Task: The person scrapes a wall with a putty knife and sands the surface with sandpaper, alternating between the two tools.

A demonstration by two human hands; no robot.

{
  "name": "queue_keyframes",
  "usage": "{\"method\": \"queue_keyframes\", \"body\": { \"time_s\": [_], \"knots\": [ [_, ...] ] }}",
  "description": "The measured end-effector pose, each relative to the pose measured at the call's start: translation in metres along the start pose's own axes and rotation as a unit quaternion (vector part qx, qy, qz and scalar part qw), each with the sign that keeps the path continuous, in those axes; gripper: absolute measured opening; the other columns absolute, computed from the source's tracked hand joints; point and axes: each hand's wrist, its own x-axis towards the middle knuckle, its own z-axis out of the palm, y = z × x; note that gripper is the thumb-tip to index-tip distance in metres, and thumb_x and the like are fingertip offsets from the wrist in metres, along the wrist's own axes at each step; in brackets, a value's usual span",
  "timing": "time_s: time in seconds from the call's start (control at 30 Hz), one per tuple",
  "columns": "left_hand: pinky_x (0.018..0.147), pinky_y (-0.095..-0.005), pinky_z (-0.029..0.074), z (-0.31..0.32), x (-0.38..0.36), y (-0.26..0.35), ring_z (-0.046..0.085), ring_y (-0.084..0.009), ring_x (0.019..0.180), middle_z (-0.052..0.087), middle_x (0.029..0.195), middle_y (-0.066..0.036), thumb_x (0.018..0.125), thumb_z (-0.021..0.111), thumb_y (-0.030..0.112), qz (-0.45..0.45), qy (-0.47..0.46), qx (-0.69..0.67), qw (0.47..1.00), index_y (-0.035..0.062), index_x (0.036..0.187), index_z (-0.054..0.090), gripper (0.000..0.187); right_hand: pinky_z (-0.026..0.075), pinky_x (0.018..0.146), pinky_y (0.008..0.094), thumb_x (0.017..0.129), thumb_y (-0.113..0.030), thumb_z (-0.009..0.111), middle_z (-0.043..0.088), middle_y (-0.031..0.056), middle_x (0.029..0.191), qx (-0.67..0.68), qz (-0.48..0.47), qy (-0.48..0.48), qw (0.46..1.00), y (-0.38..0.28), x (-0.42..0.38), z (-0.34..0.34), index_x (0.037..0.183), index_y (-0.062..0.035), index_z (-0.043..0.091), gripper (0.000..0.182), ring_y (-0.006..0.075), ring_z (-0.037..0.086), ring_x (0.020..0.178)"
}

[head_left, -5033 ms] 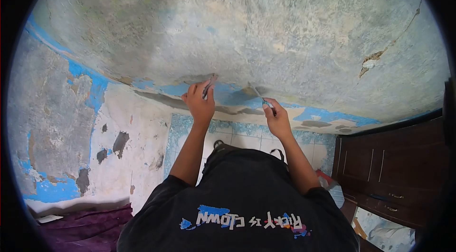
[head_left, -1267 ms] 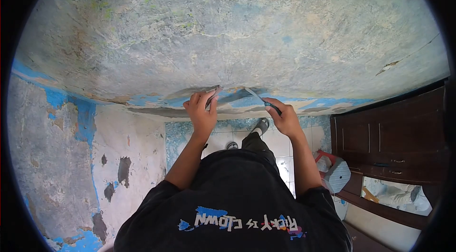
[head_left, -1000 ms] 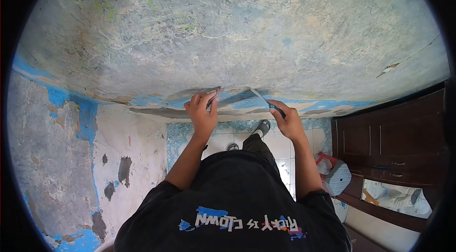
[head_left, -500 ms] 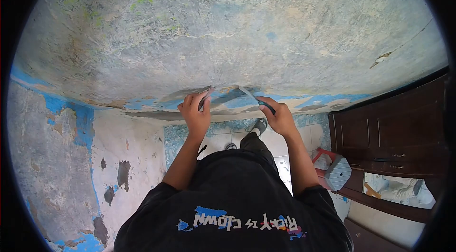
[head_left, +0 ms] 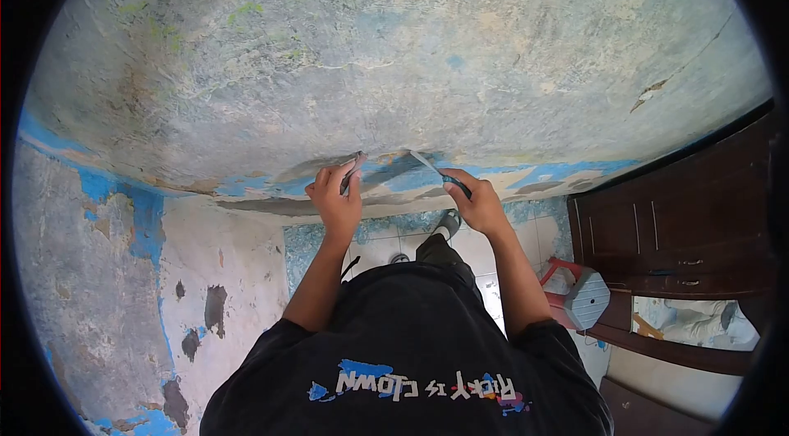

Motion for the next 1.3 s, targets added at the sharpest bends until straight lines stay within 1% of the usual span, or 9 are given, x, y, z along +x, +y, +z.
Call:
{"method": "queue_keyframes", "body": {
  "time_s": [0.23, 0.43, 0.53, 0.73, 0.83, 1.03, 1.13, 1.17, 1.3],
  "knots": [
    [0.086, -0.041, 0.033, -0.005, -0.004, 0.002, 0.063, -0.0201, 0.087, 0.067, 0.094, 0.0, 0.086, 0.08, 0.013, -0.008, -0.002, 0.007, 1.0, 0.0167, 0.11, 0.077, 0.025, 0.053, 0.07, 0.0379, 0.102, -0.023, 0.067, 0.068, 0.0203, 0.076, -0.024, -0.017, -0.007, 1.0, 0.001, 0.002, 0.002, 0.13, -0.011, 0.07, 0.03, 0.0318, 0.066, 0.067],
    [0.086, -0.0416, 0.033, -0.005, -0.002, 0.005, 0.063, -0.0198, 0.087, 0.067, 0.095, 0.001, 0.086, 0.08, 0.013, 0.009, 0.009, 0.002, 1.0, 0.017, 0.11, 0.076, 0.024, 0.053, 0.072, 0.0383, 0.102, -0.023, 0.067, 0.068, 0.0216, 0.078, 0.011, -0.022, 0.004, 1.0, 0.007, 0.002, 0.004, 0.129, -0.0114, 0.071, 0.03, 0.034, 0.066, 0.068],
    [0.086, -0.0416, 0.033, -0.004, -0.003, 0.007, 0.063, -0.0197, 0.088, 0.068, 0.095, 0.001, 0.086, 0.08, 0.013, 0.013, 0.005, 0.002, 1.0, 0.0171, 0.11, 0.076, 0.024, 0.053, 0.073, 0.0374, 0.102, -0.022, 0.067, 0.069, 0.0206, 0.078, -0.016, -0.021, -0.034, 0.999, -0.008, 0.006, 0.013, 0.129, -0.0103, 0.07, 0.03, 0.0324, 0.067, 0.071],
    [0.085, -0.0413, 0.034, -0.006, -0.005, 0.002, 0.063, -0.0201, 0.089, 0.068, 0.095, 0.001, 0.086, 0.081, 0.013, 0.018, 0.01, 0.008, 1.0, 0.0168, 0.11, 0.076, 0.025, 0.052, 0.072, 0.0346, 0.102, -0.021, 0.067, 0.069, 0.0154, 0.079, 0.055, -0.013, 0.027, 0.998, 0.012, -0.004, 0.002, 0.13, -0.0098, 0.07, 0.031, 0.0219, 0.063, 0.07],
    [0.086, -0.0413, 0.034, -0.003, -0.009, -0.002, 0.064, -0.0203, 0.089, 0.068, 0.094, 0.0, 0.086, 0.081, 0.014, 0.012, -0.005, 0.006, 1.0, 0.0165, 0.11, 0.077, 0.024, 0.051, 0.072, 0.0333, 0.102, -0.022, 0.067, 0.069, 0.0127, 0.08, 0.022, 0.026, 0.009, 0.999, 0.012, -0.005, 0.001, 0.131, -0.0094, 0.07, 0.031, 0.0184, 0.061, 0.07],
    [0.087, -0.0414, 0.035, 0.014, -0.015, 0.011, 0.064, -0.0209, 0.09, 0.068, 0.094, 0.0, 0.086, 0.081, 0.014, 0.018, -0.03, -0.011, 0.999, 0.0159, 0.109, 0.077, 0.024, 0.052, 0.074, 0.0331, 0.102, -0.024, 0.068, 0.07, 0.0122, 0.084, 0.044, 0.026, 0.029, 0.998, 0.028, -0.015, 0.002, 0.131, -0.0083, 0.07, 0.033, 0.019, 0.061, 0.073],
    [0.088, -0.042, 0.036, 0.016, -0.02, 0.021, 0.064, -0.0216, 0.091, 0.068, 0.094, 0.0, 0.086, 0.08, 0.013, 0.03, -0.046, -0.027, 0.998, 0.0158, 0.109, 0.077, 0.024, 0.052, 0.075, 0.0328, 0.102, -0.024, 0.068, 0.07, 0.0134, 0.089, 0.064, -0.022, 0.074, 0.995, 0.075, -0.03, 0.012, 0.131, -0.0069, 0.069, 0.034, 0.0184, 0.061, 0.076],
    [0.088, -0.0421, 0.036, 0.017, -0.024, 0.024, 0.065, -0.0218, 0.092, 0.068, 0.094, 0.0, 0.086, 0.08, 0.013, 0.033, -0.055, -0.03, 0.997, 0.0157, 0.109, 0.077, 0.024, 0.051, 0.076, 0.0315, 0.103, -0.025, 0.067, 0.071, 0.0115, 0.093, 0.072, 0.015, 0.061, 0.995, 0.085, -0.039, 0.012, 0.132, -0.0062, 0.069, 0.035, 0.0157, 0.06, 0.079],
    [0.089, -0.0436, 0.036, 0.026, -0.043, 0.042, 0.065, -0.0226, 0.096, 0.068, 0.095, -0.001, 0.086, 0.08, 0.012, 0.037, -0.107, -0.046, 0.992, 0.0151, 0.11, 0.077, 0.025, 0.049, 0.069, 0.0316, 0.102, -0.025, 0.067, 0.068, 0.0072, 0.084, 0.13, 0.141, 0.016, 0.981, 0.115, -0.081, 0.009, 0.133, -0.0058, 0.067, 0.036, 0.0126, 0.056, 0.072]
  ]
}}
